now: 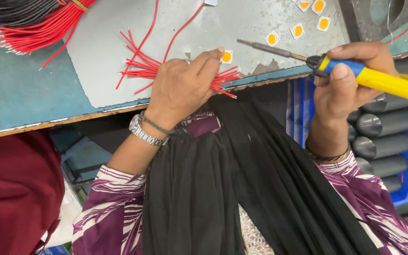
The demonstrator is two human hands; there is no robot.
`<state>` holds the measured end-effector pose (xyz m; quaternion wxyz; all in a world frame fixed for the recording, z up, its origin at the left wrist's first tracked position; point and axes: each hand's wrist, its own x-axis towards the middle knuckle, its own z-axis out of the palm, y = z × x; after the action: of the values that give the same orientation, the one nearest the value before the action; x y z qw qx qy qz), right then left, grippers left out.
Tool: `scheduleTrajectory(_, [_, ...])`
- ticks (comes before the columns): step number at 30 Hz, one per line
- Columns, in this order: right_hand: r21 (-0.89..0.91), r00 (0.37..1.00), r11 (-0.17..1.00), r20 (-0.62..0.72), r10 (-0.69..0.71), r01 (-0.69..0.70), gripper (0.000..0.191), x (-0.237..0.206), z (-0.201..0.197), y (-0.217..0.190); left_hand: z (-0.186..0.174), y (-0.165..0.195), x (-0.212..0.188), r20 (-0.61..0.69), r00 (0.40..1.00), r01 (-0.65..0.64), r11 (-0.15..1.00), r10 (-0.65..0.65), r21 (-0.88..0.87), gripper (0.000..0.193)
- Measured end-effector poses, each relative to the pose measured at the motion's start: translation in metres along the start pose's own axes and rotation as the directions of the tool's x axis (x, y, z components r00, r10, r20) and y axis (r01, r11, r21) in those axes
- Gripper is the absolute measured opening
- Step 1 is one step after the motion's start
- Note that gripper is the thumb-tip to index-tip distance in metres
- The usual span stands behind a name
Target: The person holds a bundle of red insulated wires and dips their stripped ends one at a time into a small blue container of flux paste. They then use a soldering iron to tin the fluxed wire ends, working through the bundle at the workbench.
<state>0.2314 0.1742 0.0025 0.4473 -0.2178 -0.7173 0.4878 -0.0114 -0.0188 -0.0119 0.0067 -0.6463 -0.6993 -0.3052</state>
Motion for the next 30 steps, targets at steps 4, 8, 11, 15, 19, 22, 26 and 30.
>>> scheduleTrajectory(4, [-0.064,1.0,0.998,0.026,-0.004,0.005,0.034,0.007,0.003,-0.005,0.0,0.001,-0.001,-0.016,1.0,-0.008,1.0,0.008,0.019,0.035])
scheduleTrajectory(8, [-0.067,0.989,0.995,0.124,0.081,-0.073,0.034,0.007,0.007,-0.017,0.003,0.001,-0.001,-0.019,1.0,-0.007,1.0,0.008,0.03,0.027])
scheduleTrajectory(11, [-0.108,0.976,0.989,0.187,0.115,-0.096,0.035,0.009,0.01,-0.024,0.004,0.001,-0.002,-0.033,0.999,-0.005,0.999,0.006,0.034,0.02])
scheduleTrajectory(15, [-0.112,0.965,0.993,0.254,0.068,-0.041,0.035,0.021,0.013,-0.02,0.006,0.001,-0.002,-0.042,0.999,-0.009,1.0,0.01,0.029,0.016])
scheduleTrajectory(19, [-0.161,0.955,0.987,0.292,0.049,-0.002,0.035,0.024,0.011,-0.02,0.006,0.001,-0.002,-0.044,0.999,-0.012,0.999,0.013,0.032,0.015])
scheduleTrajectory(22, [-0.172,0.939,0.984,0.345,0.017,0.045,0.037,0.028,0.009,-0.022,0.006,0.0,-0.001,-0.041,0.999,-0.016,1.0,0.017,0.025,0.015])
scheduleTrajectory(26, [-0.291,0.908,0.942,0.417,-0.033,0.168,0.035,0.031,0.009,-0.027,0.006,0.0,-0.001,-0.035,0.999,-0.02,1.0,0.021,0.022,0.015])
scheduleTrajectory(30, [-0.325,0.88,0.913,0.471,-0.068,0.245,0.032,0.035,0.01,-0.032,0.006,0.0,0.0,-0.035,0.999,-0.02,1.0,0.02,0.019,0.015])
